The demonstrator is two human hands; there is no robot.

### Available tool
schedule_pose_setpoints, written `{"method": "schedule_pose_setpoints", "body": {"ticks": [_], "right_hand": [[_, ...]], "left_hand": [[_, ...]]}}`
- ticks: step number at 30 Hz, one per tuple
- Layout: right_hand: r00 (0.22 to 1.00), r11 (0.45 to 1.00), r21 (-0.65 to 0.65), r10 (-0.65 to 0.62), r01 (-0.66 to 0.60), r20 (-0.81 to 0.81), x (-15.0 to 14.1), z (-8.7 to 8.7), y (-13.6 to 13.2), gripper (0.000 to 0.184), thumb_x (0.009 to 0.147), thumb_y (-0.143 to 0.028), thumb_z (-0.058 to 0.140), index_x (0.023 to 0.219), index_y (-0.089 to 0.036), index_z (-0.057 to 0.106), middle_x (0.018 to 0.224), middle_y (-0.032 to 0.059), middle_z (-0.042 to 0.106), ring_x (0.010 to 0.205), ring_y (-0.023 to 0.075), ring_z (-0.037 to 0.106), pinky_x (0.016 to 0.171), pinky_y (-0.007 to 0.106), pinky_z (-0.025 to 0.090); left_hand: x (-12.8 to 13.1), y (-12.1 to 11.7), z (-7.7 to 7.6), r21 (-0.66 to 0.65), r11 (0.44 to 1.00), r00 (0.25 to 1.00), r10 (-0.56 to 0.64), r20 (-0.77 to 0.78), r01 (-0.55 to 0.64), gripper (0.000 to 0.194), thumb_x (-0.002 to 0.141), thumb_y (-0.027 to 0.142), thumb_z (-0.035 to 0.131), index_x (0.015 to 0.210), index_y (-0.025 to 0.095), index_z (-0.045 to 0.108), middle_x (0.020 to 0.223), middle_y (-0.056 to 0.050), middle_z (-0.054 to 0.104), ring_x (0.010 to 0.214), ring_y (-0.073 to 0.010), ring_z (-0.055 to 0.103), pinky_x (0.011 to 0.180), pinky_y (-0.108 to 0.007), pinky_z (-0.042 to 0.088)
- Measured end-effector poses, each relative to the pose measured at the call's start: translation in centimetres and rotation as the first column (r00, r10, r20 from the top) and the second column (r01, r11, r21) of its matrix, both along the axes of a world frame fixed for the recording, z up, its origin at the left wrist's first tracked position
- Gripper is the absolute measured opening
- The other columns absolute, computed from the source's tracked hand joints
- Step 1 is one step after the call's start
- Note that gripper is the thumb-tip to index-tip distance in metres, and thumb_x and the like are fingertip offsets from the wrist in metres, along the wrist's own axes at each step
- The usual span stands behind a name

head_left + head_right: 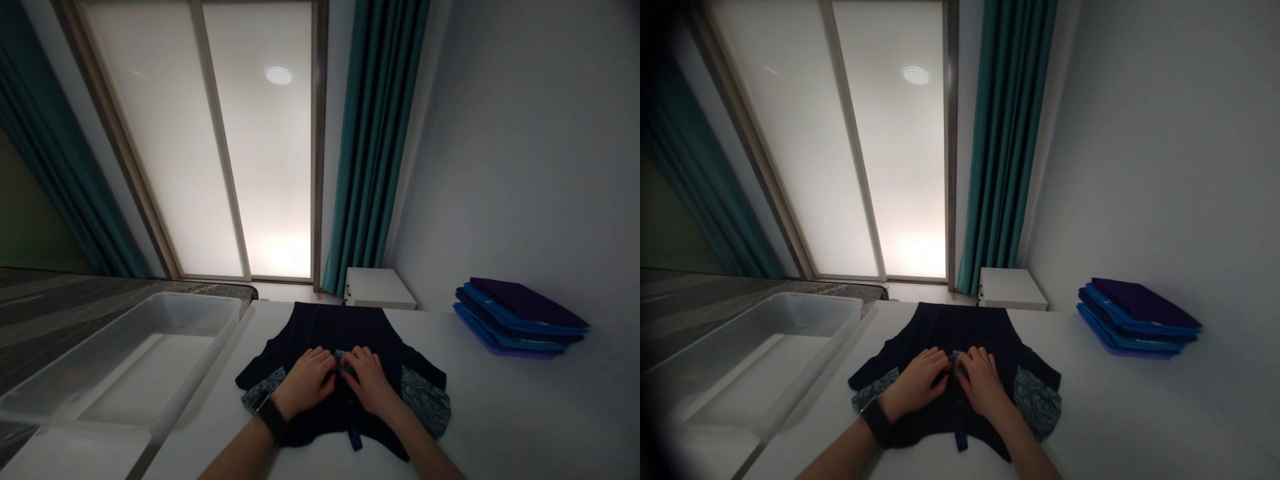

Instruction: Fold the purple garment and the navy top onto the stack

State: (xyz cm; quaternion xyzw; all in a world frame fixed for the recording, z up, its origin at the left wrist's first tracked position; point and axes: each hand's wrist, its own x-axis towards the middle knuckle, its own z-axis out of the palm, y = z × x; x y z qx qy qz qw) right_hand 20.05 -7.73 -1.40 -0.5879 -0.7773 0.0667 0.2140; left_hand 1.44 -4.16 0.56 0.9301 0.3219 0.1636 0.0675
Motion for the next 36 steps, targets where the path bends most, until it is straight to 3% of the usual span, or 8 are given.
{"method": "schedule_pose_setpoints", "body": {"ticks": [4, 8, 11, 19, 29, 36], "right_hand": [[0.993, 1.000, -0.020, 0.007, -0.010, -0.114, 0.7, -0.2, 0.1, 0.017, 0.093, -0.013, 0.040, 0.094, -0.023, 0.055, 0.098, 0.0040, 0.061, 0.096, 0.0217, 0.054, 0.084, 0.037, 0.038], [0.979, 0.999, -0.045, -0.011, 0.002, -0.203, 1.3, -0.6, 0.3, 0.019, 0.096, -0.015, 0.035, 0.096, -0.022, 0.053, 0.098, 0.0050, 0.062, 0.095, 0.0213, 0.055, 0.085, 0.037, 0.038], [0.972, 0.999, -0.033, -0.026, 0.019, -0.232, 1.5, -0.9, 0.4, 0.019, 0.096, -0.016, 0.035, 0.096, -0.022, 0.053, 0.098, 0.0058, 0.062, 0.095, 0.0213, 0.056, 0.086, 0.038, 0.038], [0.973, 1.000, -0.013, -0.023, 0.020, -0.231, 1.4, -0.7, 0.3, 0.018, 0.094, -0.016, 0.038, 0.096, -0.023, 0.054, 0.098, 0.0051, 0.064, 0.095, 0.0216, 0.057, 0.085, 0.036, 0.039], [0.990, 1.000, -0.009, 0.012, -0.013, -0.143, 1.0, -0.5, 0.2, 0.016, 0.092, -0.012, 0.044, 0.093, -0.023, 0.056, 0.094, 0.0037, 0.063, 0.092, 0.0215, 0.055, 0.081, 0.036, 0.039], [0.996, 0.999, 0.017, 0.044, -0.043, -0.072, 0.9, -0.5, 0.0, 0.017, 0.090, -0.010, 0.047, 0.093, -0.023, 0.058, 0.096, 0.0041, 0.062, 0.096, 0.0217, 0.055, 0.083, 0.036, 0.040]], "left_hand": [[-0.4, 0.1, 0.2, -0.074, 0.997, 0.999, 0.010, 0.043, -0.007, 0.014, 0.091, 0.016, 0.049, 0.080, 0.020, 0.056, 0.087, -0.002, 0.061, 0.085, -0.0183, 0.054, 0.078, -0.031, 0.040], [-0.3, 0.3, -0.3, -0.180, 0.980, 0.986, 0.105, 0.127, -0.081, 0.015, 0.095, 0.019, 0.046, 0.094, 0.020, 0.061, 0.092, -0.003, 0.064, 0.088, -0.0186, 0.056, 0.081, -0.031, 0.040], [0.3, 0.3, -0.5, -0.197, 0.967, 0.980, 0.180, 0.084, -0.161, 0.013, 0.089, 0.018, 0.053, 0.097, 0.022, 0.063, 0.093, -0.003, 0.064, 0.091, -0.0202, 0.056, 0.080, -0.032, 0.039], [1.5, 0.0, -0.1, -0.214, 0.948, 0.971, 0.240, -0.016, -0.238, 0.008, 0.082, 0.021, 0.058, 0.089, 0.023, 0.062, 0.089, -0.001, 0.064, 0.089, -0.0203, 0.057, 0.077, -0.033, 0.036], [1.6, -0.1, -0.1, -0.132, 0.971, 0.980, 0.196, -0.047, -0.200, 0.008, 0.087, 0.024, 0.057, 0.094, 0.025, 0.061, 0.096, -0.001, 0.061, 0.092, -0.0196, 0.058, 0.078, -0.032, 0.039], [1.6, 0.5, -0.8, 0.035, 0.984, 0.984, 0.178, -0.015, -0.177, 0.006, 0.093, 0.019, 0.051, 0.092, 0.020, 0.057, 0.096, -0.003, 0.060, 0.091, -0.0185, 0.057, 0.075, -0.028, 0.045]]}}
